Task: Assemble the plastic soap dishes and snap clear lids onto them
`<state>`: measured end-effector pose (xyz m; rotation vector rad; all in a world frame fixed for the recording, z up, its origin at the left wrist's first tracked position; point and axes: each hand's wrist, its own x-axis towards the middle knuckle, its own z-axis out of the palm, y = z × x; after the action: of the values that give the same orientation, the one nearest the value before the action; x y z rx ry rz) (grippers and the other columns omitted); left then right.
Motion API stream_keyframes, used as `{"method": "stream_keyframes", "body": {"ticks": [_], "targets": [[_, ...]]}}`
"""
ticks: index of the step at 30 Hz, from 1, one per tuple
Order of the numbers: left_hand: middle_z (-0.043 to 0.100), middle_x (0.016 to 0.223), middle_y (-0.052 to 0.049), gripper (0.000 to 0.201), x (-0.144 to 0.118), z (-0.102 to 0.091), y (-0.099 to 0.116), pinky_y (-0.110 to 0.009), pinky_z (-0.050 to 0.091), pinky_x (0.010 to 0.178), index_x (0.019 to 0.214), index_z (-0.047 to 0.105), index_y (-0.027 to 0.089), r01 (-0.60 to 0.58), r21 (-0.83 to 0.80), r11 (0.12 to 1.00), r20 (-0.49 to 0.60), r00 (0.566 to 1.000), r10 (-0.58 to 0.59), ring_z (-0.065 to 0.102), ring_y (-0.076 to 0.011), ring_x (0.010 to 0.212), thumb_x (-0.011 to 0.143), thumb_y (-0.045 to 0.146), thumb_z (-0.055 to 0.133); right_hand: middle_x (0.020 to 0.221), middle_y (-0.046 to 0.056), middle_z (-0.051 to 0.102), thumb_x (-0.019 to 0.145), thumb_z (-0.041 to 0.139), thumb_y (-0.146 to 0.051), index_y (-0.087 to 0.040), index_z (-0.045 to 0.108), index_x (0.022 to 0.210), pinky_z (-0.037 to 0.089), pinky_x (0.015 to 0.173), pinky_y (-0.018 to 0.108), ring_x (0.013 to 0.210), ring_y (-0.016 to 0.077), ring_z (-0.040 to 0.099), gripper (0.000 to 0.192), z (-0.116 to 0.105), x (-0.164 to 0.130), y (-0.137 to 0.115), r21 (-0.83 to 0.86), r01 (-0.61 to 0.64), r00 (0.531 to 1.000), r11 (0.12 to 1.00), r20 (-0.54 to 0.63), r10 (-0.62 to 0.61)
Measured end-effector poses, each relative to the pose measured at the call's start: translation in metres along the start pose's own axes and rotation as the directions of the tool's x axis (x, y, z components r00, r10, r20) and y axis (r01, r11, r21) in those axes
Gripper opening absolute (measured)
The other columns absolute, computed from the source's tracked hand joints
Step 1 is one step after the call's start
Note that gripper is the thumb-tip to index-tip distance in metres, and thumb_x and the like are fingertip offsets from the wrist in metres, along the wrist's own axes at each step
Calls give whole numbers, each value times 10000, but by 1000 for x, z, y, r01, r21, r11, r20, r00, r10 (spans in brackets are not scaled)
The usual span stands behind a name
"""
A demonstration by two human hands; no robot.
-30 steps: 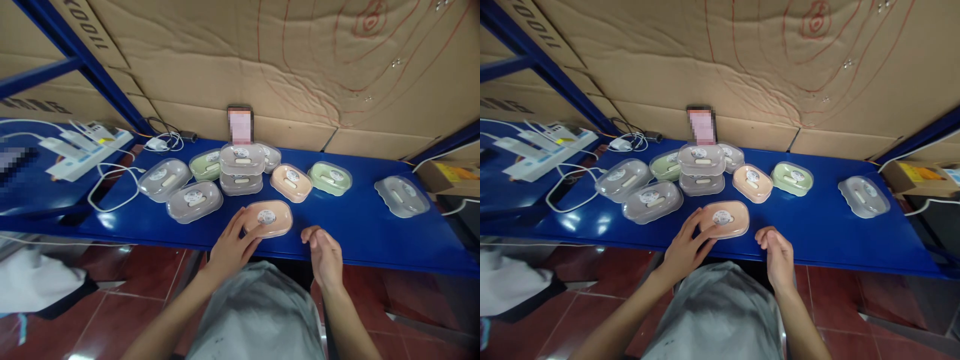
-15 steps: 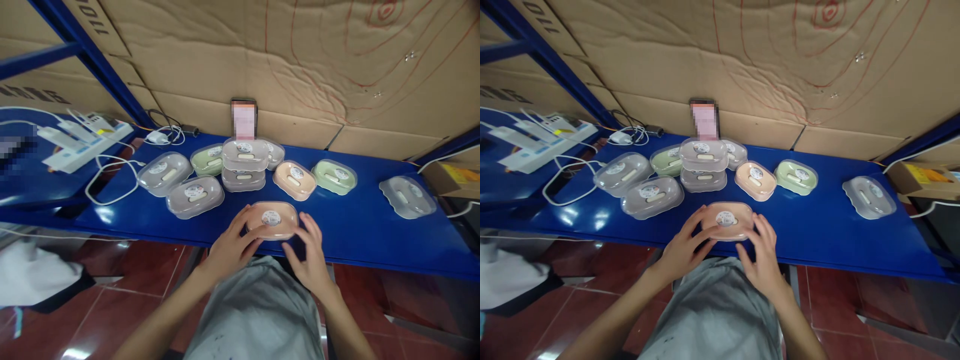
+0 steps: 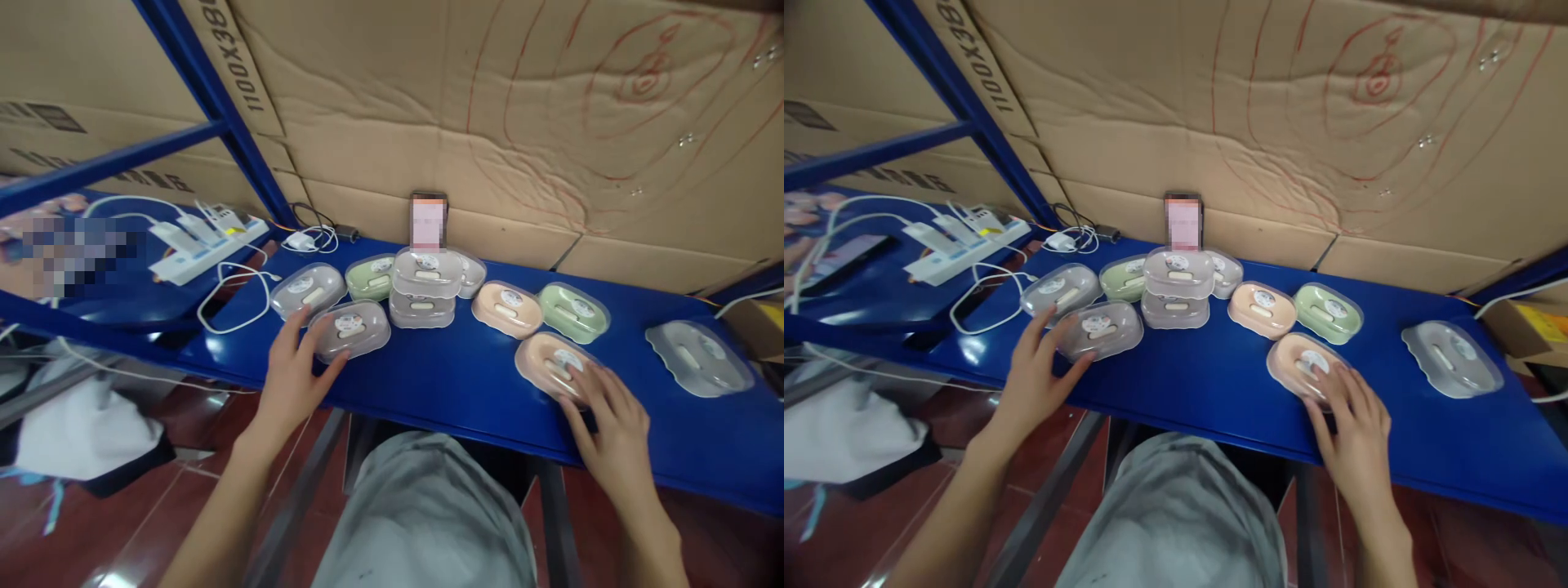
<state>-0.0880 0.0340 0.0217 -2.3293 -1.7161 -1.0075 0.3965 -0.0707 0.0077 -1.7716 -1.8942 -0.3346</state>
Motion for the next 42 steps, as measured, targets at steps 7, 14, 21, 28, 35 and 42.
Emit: {"method": "stream_keyframes", "body": {"ticks": [7,14,21,28,35,42], "targets": [[456,1623,-144,474,2,11,3,-583,500,1189,1473,552,288,-84,-138,987,133,986,102,524,-365,1474,1037,440,659,1596,131,570,1083,467,-556,-319,557,1534,456,1141,604,1472,389,532,518,2,63,28,-31,94,984,995,156,-88],[549,1495,-150,434,5,30,55,-513,560,1069,1386,625,277,-294,-174,940,104,944,315,591,-341,1353,993,430,728,1460,79,681,939,655,-580,-378,711,1370,529,1074,593,1348,379,634,479,7,147,62,154,104,845,983,508,-169],[660,1396,-189,387,42,64,132,-560,413,1147,1221,668,153,-670,-63,740,127,730,672,600,-365,1294,986,459,688,1524,81,657,975,601,-654,-308,639,1477,486,1200,547,1408,358,618,611,5,193,93,288,-15,937,958,339,-87],[650,1347,-135,502,118,89,126,-448,478,1054,1160,645,177,-695,-365,619,293,546,785,599,-326,1211,843,518,831,1471,52,701,966,618,-636,-332,734,1365,479,1220,514,1432,311,608,516,39,183,125,254,-23,951,967,305,-57],[651,1396,-117,477,111,103,115,-450,437,1111,1263,626,216,-545,-562,622,171,659,732,603,-302,1270,959,568,731,1511,96,666,961,640,-582,-297,716,1393,436,1221,585,1425,364,591,524,48,181,129,116,-85,967,990,247,54],[725,1233,-92,209,115,101,116,-410,475,1000,1182,692,212,-662,-410,627,9,685,729,658,-246,1119,1084,330,551,1436,131,710,1046,480,-528,-257,676,1424,483,1141,578,1362,373,618,504,47,183,119,-16,-140,972,990,187,141]]}}
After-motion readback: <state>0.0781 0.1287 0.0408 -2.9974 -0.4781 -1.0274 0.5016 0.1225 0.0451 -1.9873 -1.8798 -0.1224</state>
